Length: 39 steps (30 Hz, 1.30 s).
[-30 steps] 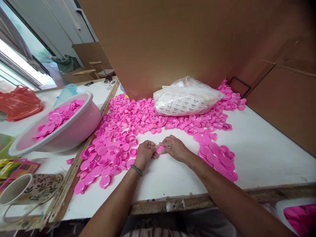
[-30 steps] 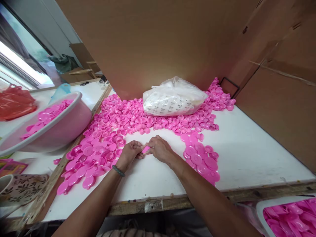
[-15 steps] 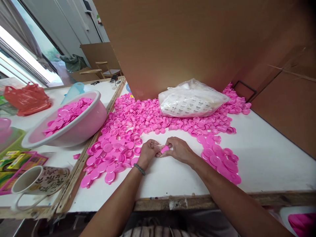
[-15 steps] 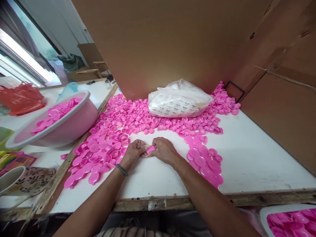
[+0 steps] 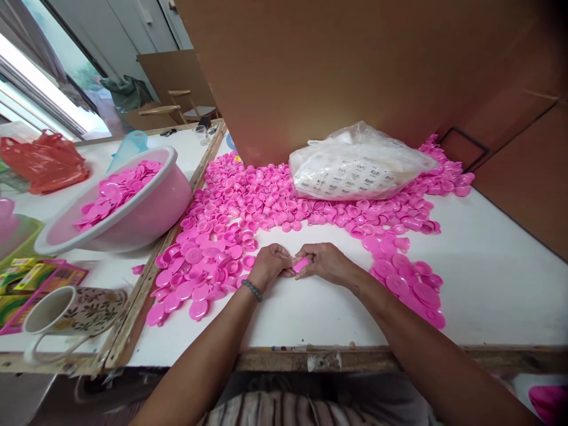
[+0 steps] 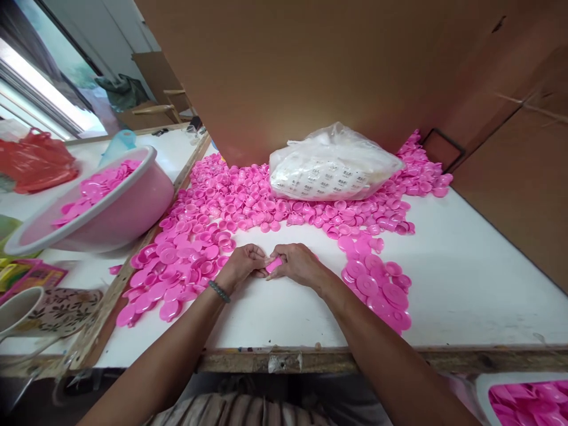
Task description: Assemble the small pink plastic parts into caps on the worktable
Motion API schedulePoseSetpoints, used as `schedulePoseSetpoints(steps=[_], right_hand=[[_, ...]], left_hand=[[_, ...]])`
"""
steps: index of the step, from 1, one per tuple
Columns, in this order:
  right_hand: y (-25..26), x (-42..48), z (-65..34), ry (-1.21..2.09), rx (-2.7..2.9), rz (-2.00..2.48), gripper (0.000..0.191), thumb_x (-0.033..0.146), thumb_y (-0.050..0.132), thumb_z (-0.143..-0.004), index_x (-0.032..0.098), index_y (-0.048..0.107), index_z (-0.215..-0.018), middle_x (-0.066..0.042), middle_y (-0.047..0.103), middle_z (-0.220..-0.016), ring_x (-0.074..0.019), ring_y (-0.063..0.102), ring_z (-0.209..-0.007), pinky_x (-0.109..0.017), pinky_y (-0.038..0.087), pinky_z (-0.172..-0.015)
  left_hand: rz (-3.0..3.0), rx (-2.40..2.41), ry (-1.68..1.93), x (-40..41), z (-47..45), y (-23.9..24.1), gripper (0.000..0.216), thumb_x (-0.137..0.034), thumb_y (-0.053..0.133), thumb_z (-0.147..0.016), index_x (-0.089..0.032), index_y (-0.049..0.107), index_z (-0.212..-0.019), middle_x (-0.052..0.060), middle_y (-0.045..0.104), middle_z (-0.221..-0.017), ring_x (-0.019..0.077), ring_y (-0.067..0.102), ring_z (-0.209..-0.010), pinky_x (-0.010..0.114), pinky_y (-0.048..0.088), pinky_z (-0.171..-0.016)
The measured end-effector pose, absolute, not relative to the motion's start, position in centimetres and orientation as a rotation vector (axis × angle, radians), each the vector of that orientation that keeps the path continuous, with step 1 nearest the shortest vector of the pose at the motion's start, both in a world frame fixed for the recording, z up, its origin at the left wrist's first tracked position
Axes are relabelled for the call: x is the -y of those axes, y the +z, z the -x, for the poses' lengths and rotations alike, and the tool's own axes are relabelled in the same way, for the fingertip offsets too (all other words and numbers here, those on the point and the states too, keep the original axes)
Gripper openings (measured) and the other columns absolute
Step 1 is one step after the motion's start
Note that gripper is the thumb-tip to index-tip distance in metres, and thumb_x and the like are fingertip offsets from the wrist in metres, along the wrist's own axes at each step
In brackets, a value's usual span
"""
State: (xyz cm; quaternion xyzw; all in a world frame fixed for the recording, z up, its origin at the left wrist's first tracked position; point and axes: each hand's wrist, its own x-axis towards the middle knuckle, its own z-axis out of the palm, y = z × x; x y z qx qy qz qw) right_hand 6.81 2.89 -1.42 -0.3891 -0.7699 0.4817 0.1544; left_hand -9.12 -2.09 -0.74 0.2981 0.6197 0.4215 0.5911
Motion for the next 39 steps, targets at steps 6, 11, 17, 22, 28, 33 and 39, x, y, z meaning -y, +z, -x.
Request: schedulePoseSetpoints(steps=[6, 11, 17, 22, 28, 33, 39], right_hand=[[-0.6, -2.4, -6.9, 1.274, 2.274, 1.138, 0.026, 0.041, 0.069, -0.061, 0.021, 0.063, -0.077, 0.007, 0.040, -0.055, -0.0093, 0.038, -0.053, -0.020, 0.026, -0.048], [-0.2, -2.4, -7.2, 1.089, 2.385, 1.102, 0.041, 0.048, 0.064, -0.067, 0.023, 0.063, -0.099, 0.001, 0.057, -0.073, -0.0146, 0.052, -0.066, -0.023, 0.039, -0.056], [-0.3, -2.4, -7.3, 0.906, 2.404, 1.096, 0.047, 0.052, 0.055, -0.075, 0.022, 0.059, -0.110, -0.004, 0.062, -0.085, -0.0185, 0.057, -0.077, -0.030, 0.046, -0.070], [-1.2, -2.7, -7.1, 0.845, 2.454, 1.087, 0.041, 0.049, 0.052, -0.078, 0.022, 0.060, -0.108, -0.004, 0.063, -0.087, -0.0192, 0.058, -0.079, -0.031, 0.048, -0.072], [-2.3, -3.3, -7.6, 0.815, 2.446, 1.139, 0.034, 0.048, 0.051, -0.080, 0.024, 0.061, -0.102, -0.001, 0.062, -0.082, -0.0172, 0.059, -0.076, -0.028, 0.049, -0.068], [-2.7, -3.5, -7.5, 0.781, 2.453, 1.089, 0.030, 0.045, 0.049, -0.081, 0.024, 0.062, -0.099, -0.002, 0.063, -0.086, -0.0171, 0.059, -0.077, -0.028, 0.048, -0.069], [-1.8, -3.6, -7.6, 0.717, 2.259, 1.095, 0.032, 0.039, 0.048, -0.081, 0.023, 0.058, -0.107, -0.003, 0.060, -0.082, -0.0178, 0.057, -0.076, -0.028, 0.047, -0.066]], left_hand=[[-0.800, -1.425, 1.001, 2.2, 8.4, -1.4, 0.034, -0.026, 0.076, -0.058, -0.014, 0.047, -0.070, -0.003, 0.054, -0.043, 0.0111, 0.054, -0.039, 0.021, 0.046, -0.041], [-0.991, -1.483, 1.000, 3.7, 9.9, 1.4, 0.035, -0.034, 0.074, -0.059, -0.014, 0.050, -0.074, -0.006, 0.050, -0.044, 0.0073, 0.046, -0.036, 0.017, 0.035, -0.037], [-1.390, -2.115, 0.629, 6.3, 19.3, 8.5, 0.021, -0.035, 0.060, -0.072, -0.016, 0.057, -0.082, -0.001, 0.058, -0.058, 0.0108, 0.051, -0.045, 0.020, 0.033, -0.041], [-1.844, -2.612, 0.410, 2.2, 26.4, 8.4, 0.016, -0.027, 0.053, -0.076, -0.016, 0.061, -0.085, 0.006, 0.064, -0.079, 0.0191, 0.059, -0.072, 0.027, 0.042, -0.062], [-1.998, -2.517, 0.282, -4.1, 29.0, 4.2, 0.020, -0.013, 0.060, -0.067, -0.015, 0.064, -0.086, 0.010, 0.062, -0.096, 0.0216, 0.056, -0.092, 0.027, 0.043, -0.078], [-1.950, -2.546, 0.376, -5.0, 29.5, 3.8, 0.009, -0.021, 0.057, -0.074, -0.015, 0.063, -0.075, 0.007, 0.064, -0.080, 0.0200, 0.058, -0.079, 0.028, 0.044, -0.070], [-1.995, -2.530, 0.646, -0.3, 27.7, 6.4, 0.018, -0.034, 0.052, -0.079, -0.017, 0.059, -0.077, 0.005, 0.064, -0.081, 0.0179, 0.058, -0.076, 0.026, 0.042, -0.065]])
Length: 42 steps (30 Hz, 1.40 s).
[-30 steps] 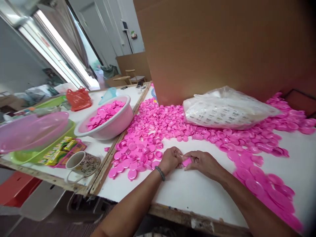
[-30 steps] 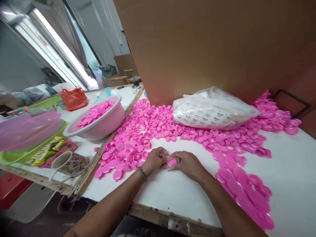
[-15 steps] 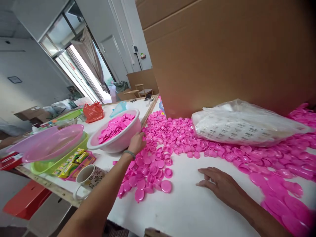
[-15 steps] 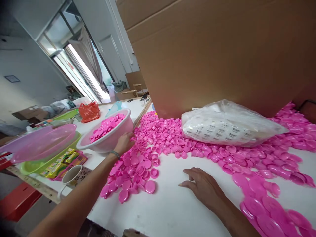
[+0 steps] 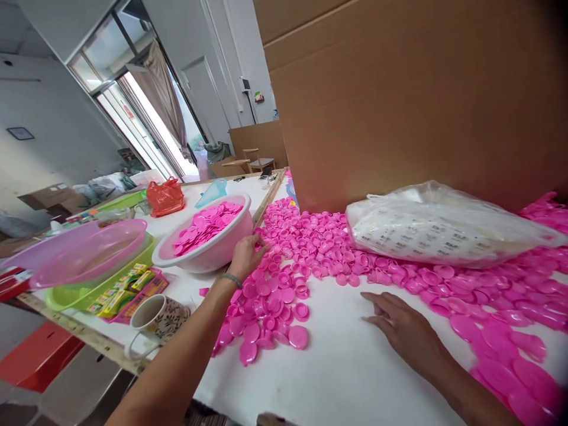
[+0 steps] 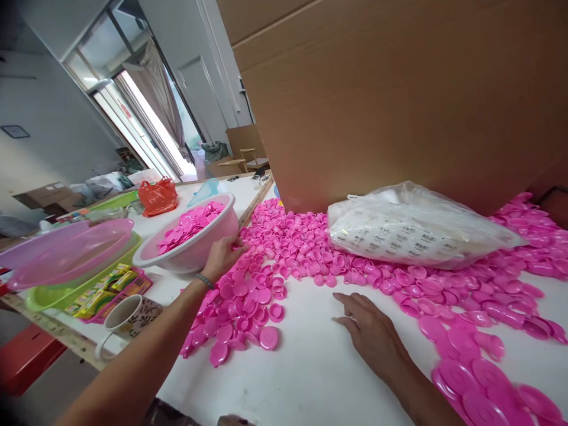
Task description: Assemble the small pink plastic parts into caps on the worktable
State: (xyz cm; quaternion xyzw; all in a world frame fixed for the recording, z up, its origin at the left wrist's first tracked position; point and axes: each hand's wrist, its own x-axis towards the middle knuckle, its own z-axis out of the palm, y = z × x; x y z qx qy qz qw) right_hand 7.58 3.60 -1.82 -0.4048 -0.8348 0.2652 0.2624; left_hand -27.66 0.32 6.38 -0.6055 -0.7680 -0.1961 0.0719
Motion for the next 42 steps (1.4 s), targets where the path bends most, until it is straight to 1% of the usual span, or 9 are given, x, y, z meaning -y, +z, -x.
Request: schedulePoseSetpoints(steps=[4, 8, 13, 17, 24, 27, 36, 39, 42], right_hand=[[0.0, -3.1, -7.4, 0.901, 2.031, 1.199, 0.035, 0.038, 0.050, -0.078, 0.023, 0.053, -0.110, 0.001, 0.053, -0.068, -0.0139, 0.052, -0.060, -0.024, 0.044, -0.053], [0.7, -2.8, -7.3, 1.055, 1.927, 1.226, 0.034, 0.033, 0.049, -0.076, 0.023, 0.051, -0.109, 0.002, 0.050, -0.069, -0.0126, 0.051, -0.061, -0.022, 0.043, -0.054], [0.2, -3.2, -7.6, 1.005, 1.912, 1.265, 0.034, 0.025, 0.047, -0.071, 0.024, 0.050, -0.105, 0.002, 0.052, -0.074, -0.0113, 0.051, -0.063, -0.021, 0.042, -0.057], [0.3, -3.3, -7.6, 0.930, 1.968, 1.272, 0.037, 0.023, 0.045, -0.069, 0.025, 0.050, -0.105, 0.003, 0.053, -0.074, -0.0108, 0.050, -0.059, -0.020, 0.041, -0.055], [0.4, -2.8, -7.5, 0.790, 2.157, 1.159, 0.042, 0.022, 0.041, -0.072, 0.026, 0.045, -0.114, 0.002, 0.054, -0.076, -0.0118, 0.051, -0.060, -0.021, 0.043, -0.055], [-0.3, -3.0, -7.6, 0.653, 2.252, 1.100, 0.040, 0.022, 0.040, -0.072, 0.025, 0.047, -0.111, 0.000, 0.055, -0.077, -0.0137, 0.054, -0.063, -0.023, 0.044, -0.056], [-3.9, -5.2, -9.1, 0.484, 2.267, 1.028, 0.036, 0.022, 0.042, -0.071, 0.024, 0.055, -0.105, -0.003, 0.063, -0.095, -0.0189, 0.061, -0.082, -0.031, 0.052, -0.067], [-4.4, -5.6, -9.1, 0.404, 2.258, 1.017, 0.034, 0.025, 0.043, -0.073, 0.023, 0.055, -0.105, -0.005, 0.063, -0.097, -0.0207, 0.062, -0.081, -0.033, 0.053, -0.065], [-3.4, -5.4, -8.5, 0.318, 2.289, 0.978, 0.030, 0.030, 0.044, -0.077, 0.021, 0.056, -0.103, -0.007, 0.063, -0.097, -0.0210, 0.062, -0.077, -0.033, 0.053, -0.062]], left_hand=[[1.903, 2.257, -0.576, 4.3, 25.1, 6.4, 0.011, -0.026, 0.054, -0.078, -0.017, 0.059, -0.076, 0.005, 0.063, -0.079, 0.0203, 0.056, -0.078, 0.030, 0.042, -0.069], [1.850, 2.255, -0.664, 6.7, 23.0, 5.2, 0.008, -0.022, 0.054, -0.078, -0.017, 0.058, -0.082, 0.007, 0.062, -0.087, 0.0225, 0.054, -0.087, 0.035, 0.043, -0.077], [1.828, 2.237, -0.859, 8.8, 19.8, 4.5, 0.015, -0.027, 0.051, -0.082, -0.018, 0.058, -0.091, 0.008, 0.059, -0.104, 0.0239, 0.051, -0.099, 0.039, 0.043, -0.084], [1.912, 2.329, -0.937, 12.3, 17.5, 3.9, 0.016, -0.031, 0.050, -0.082, -0.021, 0.059, -0.090, 0.007, 0.059, -0.107, 0.0237, 0.051, -0.101, 0.040, 0.044, -0.085], [1.891, 2.626, -1.084, 18.4, 16.2, 0.6, 0.015, -0.039, 0.055, -0.077, -0.027, 0.061, -0.086, 0.006, 0.062, -0.096, 0.0230, 0.056, -0.090, 0.036, 0.048, -0.079], [1.835, 2.671, -1.199, 19.2, 16.4, -0.9, 0.016, -0.040, 0.056, -0.076, -0.027, 0.061, -0.084, 0.007, 0.063, -0.092, 0.0233, 0.057, -0.088, 0.036, 0.048, -0.078], [1.585, 2.572, -1.497, 19.4, 15.9, -2.2, 0.016, -0.036, 0.050, -0.079, -0.024, 0.060, -0.073, 0.005, 0.062, -0.079, 0.0206, 0.058, -0.078, 0.034, 0.047, -0.072], [1.567, 2.529, -1.493, 19.6, 15.9, -2.3, 0.019, -0.041, 0.051, -0.078, -0.026, 0.060, -0.072, 0.005, 0.062, -0.075, 0.0226, 0.059, -0.076, 0.037, 0.046, -0.070], [1.608, 2.526, -1.451, 19.7, 16.3, -2.3, 0.017, -0.041, 0.053, -0.076, -0.027, 0.061, -0.072, 0.003, 0.062, -0.075, 0.0218, 0.059, -0.076, 0.035, 0.045, -0.070]])
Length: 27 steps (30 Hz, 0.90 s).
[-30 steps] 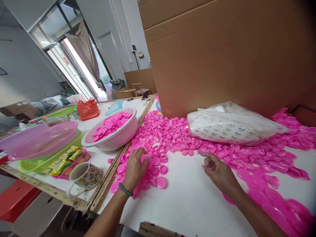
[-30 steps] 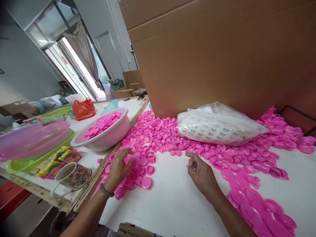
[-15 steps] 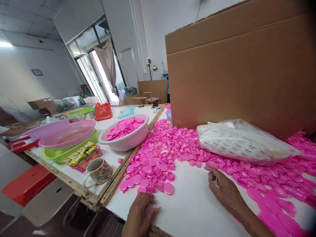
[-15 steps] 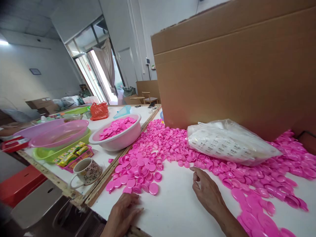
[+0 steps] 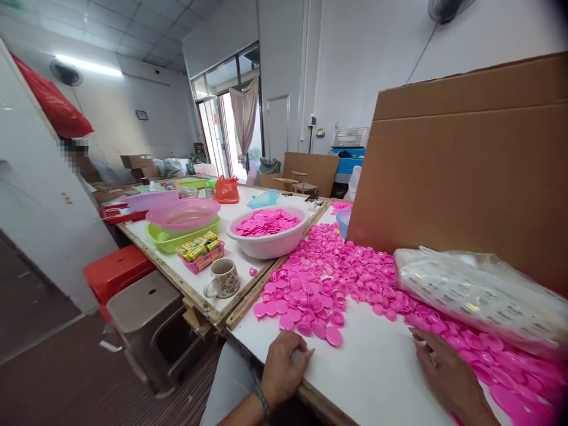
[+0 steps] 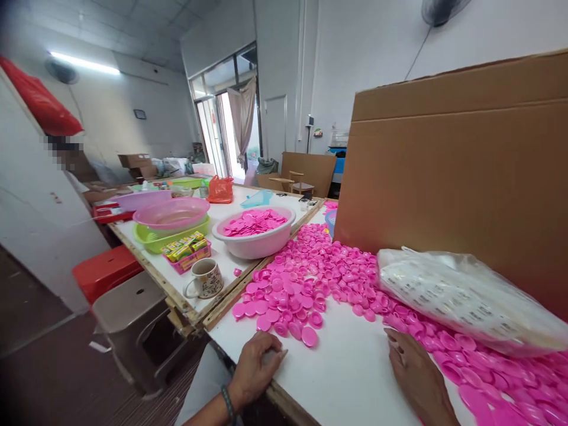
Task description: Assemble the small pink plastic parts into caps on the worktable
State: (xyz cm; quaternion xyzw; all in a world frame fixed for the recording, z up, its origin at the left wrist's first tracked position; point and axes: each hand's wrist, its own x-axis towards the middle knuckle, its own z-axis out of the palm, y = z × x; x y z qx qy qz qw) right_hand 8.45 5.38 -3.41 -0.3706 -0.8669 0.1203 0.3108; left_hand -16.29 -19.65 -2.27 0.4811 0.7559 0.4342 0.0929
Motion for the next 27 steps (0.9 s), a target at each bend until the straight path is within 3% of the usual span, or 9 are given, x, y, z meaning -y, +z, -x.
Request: schedulePoseSetpoints(steps=[3, 9, 15, 20, 27], right_hand=[[-1.5, -3.3, -8.1, 0.169, 2.307, 0.925, 0.029, 0.034, 0.041, -0.080, 0.020, 0.058, -0.099, -0.009, 0.063, -0.095, -0.0221, 0.061, -0.079, -0.034, 0.052, -0.063], [-0.4, 4.1, -12.2, 0.041, 2.410, 0.885, 0.027, 0.033, 0.042, -0.085, 0.022, 0.060, -0.102, -0.007, 0.060, -0.104, -0.0217, 0.055, -0.098, -0.034, 0.046, -0.081], [-2.0, 8.4, -16.5, 0.098, 2.343, 1.141, 0.030, 0.041, 0.045, -0.085, 0.018, 0.063, -0.094, -0.007, 0.062, -0.098, -0.0208, 0.055, -0.094, -0.035, 0.045, -0.085], [-2.0, 8.7, -15.8, 0.086, 2.348, 1.224, 0.030, 0.042, 0.044, -0.085, 0.019, 0.064, -0.090, -0.009, 0.062, -0.095, -0.0227, 0.054, -0.093, -0.037, 0.043, -0.084], [-1.5, 9.0, -15.5, 0.134, 2.273, 1.328, 0.033, 0.046, 0.045, -0.083, 0.019, 0.063, -0.081, -0.005, 0.062, -0.082, -0.0179, 0.056, -0.075, -0.029, 0.044, -0.068]], left_hand=[[-1.487, -2.227, 1.205, 19.8, 16.7, -2.0, 0.015, -0.036, 0.055, -0.076, -0.024, 0.062, -0.073, 0.002, 0.063, -0.076, 0.0196, 0.058, -0.077, 0.031, 0.044, -0.071], [-1.550, -2.138, 1.164, 19.8, 17.5, -2.5, 0.020, -0.035, 0.053, -0.079, -0.018, 0.063, -0.075, 0.003, 0.064, -0.078, 0.0157, 0.056, -0.078, 0.026, 0.044, -0.074], [-1.479, -2.090, 1.221, 19.6, 17.9, -2.8, 0.025, -0.039, 0.055, -0.079, -0.016, 0.063, -0.072, 0.001, 0.063, -0.070, 0.0124, 0.054, -0.067, 0.022, 0.042, -0.064], [-1.445, -2.089, 1.261, 19.6, 17.7, -2.9, 0.030, -0.043, 0.054, -0.078, -0.015, 0.064, -0.072, 0.001, 0.062, -0.068, 0.0116, 0.053, -0.064, 0.021, 0.042, -0.062], [-1.418, -2.123, 1.262, 19.3, 17.2, -2.8, 0.032, -0.046, 0.054, -0.077, -0.016, 0.063, -0.067, 0.000, 0.061, -0.064, 0.0112, 0.052, -0.061, 0.021, 0.040, -0.059]])
